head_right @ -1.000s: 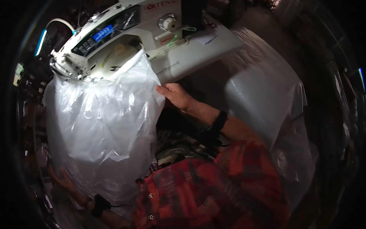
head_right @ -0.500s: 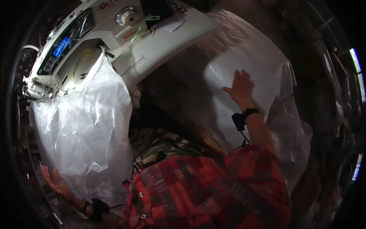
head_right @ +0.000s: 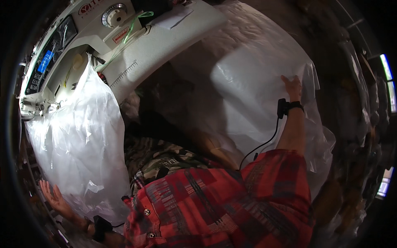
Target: Sewing together large plastic sheets using an industrial sewing machine.
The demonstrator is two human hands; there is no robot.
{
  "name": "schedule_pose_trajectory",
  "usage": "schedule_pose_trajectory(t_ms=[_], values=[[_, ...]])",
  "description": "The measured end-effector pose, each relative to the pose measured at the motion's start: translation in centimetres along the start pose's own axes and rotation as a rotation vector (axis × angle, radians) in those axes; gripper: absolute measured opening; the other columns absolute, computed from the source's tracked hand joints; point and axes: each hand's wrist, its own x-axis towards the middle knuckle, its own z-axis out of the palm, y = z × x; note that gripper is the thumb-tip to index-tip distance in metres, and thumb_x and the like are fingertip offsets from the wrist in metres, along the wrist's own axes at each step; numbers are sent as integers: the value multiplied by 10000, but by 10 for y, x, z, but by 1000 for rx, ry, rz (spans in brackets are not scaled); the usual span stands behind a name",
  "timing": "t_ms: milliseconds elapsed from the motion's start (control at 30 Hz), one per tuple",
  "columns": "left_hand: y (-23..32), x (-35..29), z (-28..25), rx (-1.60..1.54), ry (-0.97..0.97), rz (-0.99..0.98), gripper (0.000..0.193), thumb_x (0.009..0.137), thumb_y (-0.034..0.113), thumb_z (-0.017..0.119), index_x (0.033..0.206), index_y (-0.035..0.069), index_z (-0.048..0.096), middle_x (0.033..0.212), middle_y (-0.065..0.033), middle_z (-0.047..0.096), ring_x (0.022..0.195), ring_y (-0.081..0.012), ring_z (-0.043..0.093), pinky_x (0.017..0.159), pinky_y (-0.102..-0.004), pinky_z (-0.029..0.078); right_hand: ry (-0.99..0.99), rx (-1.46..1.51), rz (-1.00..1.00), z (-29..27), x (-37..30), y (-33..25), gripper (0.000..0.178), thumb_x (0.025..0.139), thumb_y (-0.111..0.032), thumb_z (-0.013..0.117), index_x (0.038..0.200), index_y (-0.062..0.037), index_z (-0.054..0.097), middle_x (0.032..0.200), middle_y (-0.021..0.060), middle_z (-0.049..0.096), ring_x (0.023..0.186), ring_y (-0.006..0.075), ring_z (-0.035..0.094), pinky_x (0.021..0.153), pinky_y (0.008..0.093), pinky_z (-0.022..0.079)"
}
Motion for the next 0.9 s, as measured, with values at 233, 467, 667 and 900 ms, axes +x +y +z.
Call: schedule_pose_trajectory(t_ms=[233, 467, 667, 900], values=[[13, -3, 8, -13, -56, -36, 464, 1022, 36, 502, 1469, -16, 391, 1530, -130, 414, 1362, -255, 459, 1106, -376, 404, -216, 8, 7, -35, 16, 36, 788, 807, -566, 688, 1352, -12, 556, 1302, 191, 620, 1168, 332, 608, 946, 411, 467], [36, 4, 26, -77, -95, 51, 408, 1014, 60, 524, 1415, 1, 480, 1534, -143, 412, 1362, -270, 466, 1094, -405, 423, -230, 586, -36, -78, -4, 15, 439, 892, -408, 670, 1061, -4, 691, 859, 27, 676, 774, 140, 640, 697, 318, 484], [100, -2, 44, -117, -186, 252, 419, 963, 240, 647, 1293, -14, 595, 1396, -189, 559, 1246, -304, 578, 1035, -434, 472, -400, 799, -375, -121, -88, -136, 215, 932, -244, 682, 950, -30, 700, 858, -23, 648, 765, 65, 584, 705, 238, 463], [182, -29, 97, -542, -715, 320, 485, 745, 79, 810, 1188, -17, 638, 1185, -163, 691, 1103, -320, 664, 953, -363, 502, -895, 843, -893, -70, -323, -252, 219, 930, -175, 666, 814, -17, 571, 696, 24, 508, 686, 72, 460, 599, 299, 398]])
